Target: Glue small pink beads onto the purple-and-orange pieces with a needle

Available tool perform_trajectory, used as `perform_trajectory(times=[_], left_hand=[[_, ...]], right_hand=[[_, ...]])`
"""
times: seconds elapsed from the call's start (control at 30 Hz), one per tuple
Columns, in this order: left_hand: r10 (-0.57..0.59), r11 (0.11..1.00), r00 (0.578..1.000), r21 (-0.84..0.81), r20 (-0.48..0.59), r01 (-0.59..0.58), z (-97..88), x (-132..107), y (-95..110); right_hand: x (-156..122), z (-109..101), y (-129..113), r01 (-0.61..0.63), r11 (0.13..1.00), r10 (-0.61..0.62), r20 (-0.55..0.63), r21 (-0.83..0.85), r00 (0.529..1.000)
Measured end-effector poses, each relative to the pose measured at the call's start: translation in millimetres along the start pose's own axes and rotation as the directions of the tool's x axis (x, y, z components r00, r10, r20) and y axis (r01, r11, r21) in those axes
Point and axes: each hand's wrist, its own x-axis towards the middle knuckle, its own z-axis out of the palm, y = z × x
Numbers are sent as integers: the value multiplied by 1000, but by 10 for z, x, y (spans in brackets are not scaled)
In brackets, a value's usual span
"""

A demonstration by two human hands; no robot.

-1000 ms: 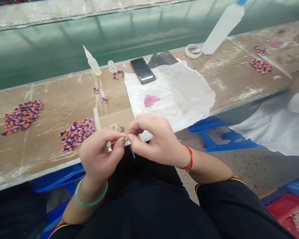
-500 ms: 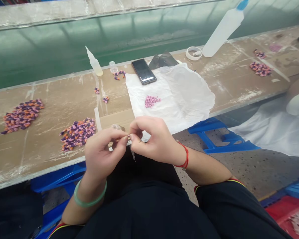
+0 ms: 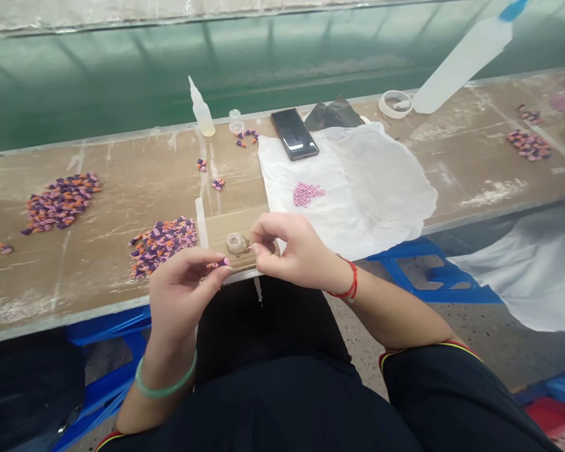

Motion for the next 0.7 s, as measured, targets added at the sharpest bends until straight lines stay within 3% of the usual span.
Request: perform_trajectory(times=[0.2,0.4,0.7], left_hand=[[-27,999,1000,-18,-15,27,-89,16,-73],[-194,966,977,-158,90,206,-143,-31,-227],[-345,895,927,-248,145,372,-143,-61,-388]], right_hand=[[162,37,156,134,978,-117,111,-160,987],[337,52,325,355,869,-248,319,-343,915],[565,80,393,508,692,-181,558,-513,810]])
